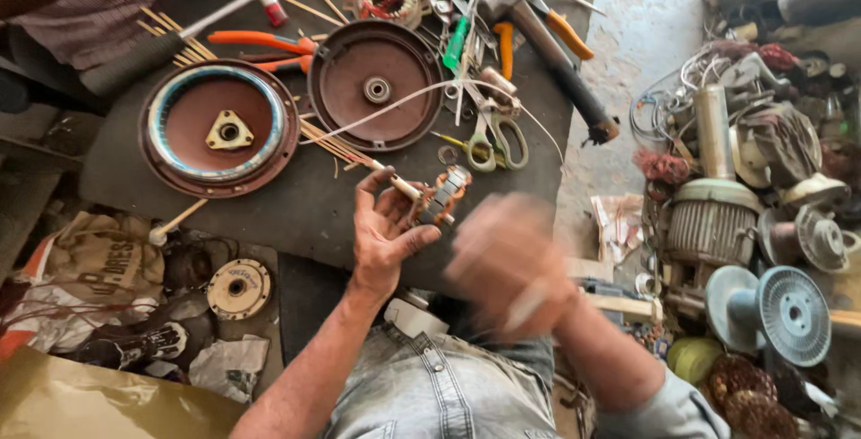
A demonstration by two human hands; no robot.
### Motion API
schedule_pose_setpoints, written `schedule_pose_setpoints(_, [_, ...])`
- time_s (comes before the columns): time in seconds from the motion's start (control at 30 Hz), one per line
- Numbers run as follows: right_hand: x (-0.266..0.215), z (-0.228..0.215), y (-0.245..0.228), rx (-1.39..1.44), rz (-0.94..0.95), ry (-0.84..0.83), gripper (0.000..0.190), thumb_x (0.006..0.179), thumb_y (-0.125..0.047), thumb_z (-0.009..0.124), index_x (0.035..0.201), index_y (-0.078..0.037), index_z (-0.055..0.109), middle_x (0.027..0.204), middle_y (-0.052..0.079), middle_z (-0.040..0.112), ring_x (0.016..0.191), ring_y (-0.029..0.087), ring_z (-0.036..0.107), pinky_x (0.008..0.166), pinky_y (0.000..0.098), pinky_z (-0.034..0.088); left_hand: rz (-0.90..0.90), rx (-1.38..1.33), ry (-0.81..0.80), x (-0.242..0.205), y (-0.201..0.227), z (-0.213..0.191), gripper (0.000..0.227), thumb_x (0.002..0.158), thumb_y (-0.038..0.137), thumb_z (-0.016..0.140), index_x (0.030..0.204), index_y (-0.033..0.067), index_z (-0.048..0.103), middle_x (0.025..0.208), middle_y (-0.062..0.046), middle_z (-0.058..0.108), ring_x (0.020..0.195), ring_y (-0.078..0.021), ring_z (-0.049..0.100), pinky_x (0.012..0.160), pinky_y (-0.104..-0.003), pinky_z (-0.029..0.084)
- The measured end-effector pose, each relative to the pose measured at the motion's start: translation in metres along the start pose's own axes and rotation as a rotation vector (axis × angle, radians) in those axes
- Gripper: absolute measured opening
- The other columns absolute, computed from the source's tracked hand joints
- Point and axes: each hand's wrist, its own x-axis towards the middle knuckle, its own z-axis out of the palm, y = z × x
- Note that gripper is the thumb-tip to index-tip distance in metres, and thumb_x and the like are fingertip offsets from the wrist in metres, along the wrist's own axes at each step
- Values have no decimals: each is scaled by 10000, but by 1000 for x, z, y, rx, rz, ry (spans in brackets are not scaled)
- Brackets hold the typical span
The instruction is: The person holds a small, circular electrical component with copper windings and uses a sanding block to smooth its surface. They rotate the component in their hands to sand different sections while working at a cluttered table.
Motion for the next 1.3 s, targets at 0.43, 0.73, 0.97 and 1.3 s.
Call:
schedule_pose_setpoints(0.43, [18, 34, 39, 44, -18, -159, 493, 1035, -427, 531, 1192, 38, 579, 1153, 160, 621, 1114, 292, 617, 977, 454, 519, 9, -76, -76, 6, -7, -37, 954, 799, 130, 904, 1529, 63, 294, 1308, -106, 545, 1301, -234, 549, 1136, -399, 454])
schedule_pose_setpoints(0.73, [-34, 52, 80, 186, 138, -146, 329, 976, -311, 593, 1106, -9, 605, 1047, 134, 616, 988, 218, 605, 788, 314, 491, -8, -126, -83, 9, -7, -43, 1007, 798, 178, 923, 1547, 52, 262, 1334, -110, 526, 1333, -243, 528, 1187, -392, 419])
schedule_pose_setpoints(0.97, [-31, 39, 51, -52, 357, -91, 381, 1166, -266, 495, 1335, 35, 658, 1265, 193, 668, 1205, 294, 647, 1053, 399, 505, -58, -202, -43, 10, -11, -42, 1052, 808, 205, 924, 1556, 57, 200, 1325, -120, 495, 1341, -253, 516, 1183, -400, 427])
schedule_pose_setpoints(1.3, [-84, 44, 48, -134, 482, -254, 340, 1176, -271, 527, 1335, -7, 673, 1277, 184, 657, 1130, 313, 644, 1038, 365, 495, -185, 27, -60, 7, 21, -42, 1053, 839, 389, 872, 1560, 36, 190, 1377, -192, 521, 1341, -288, 549, 1169, -429, 451])
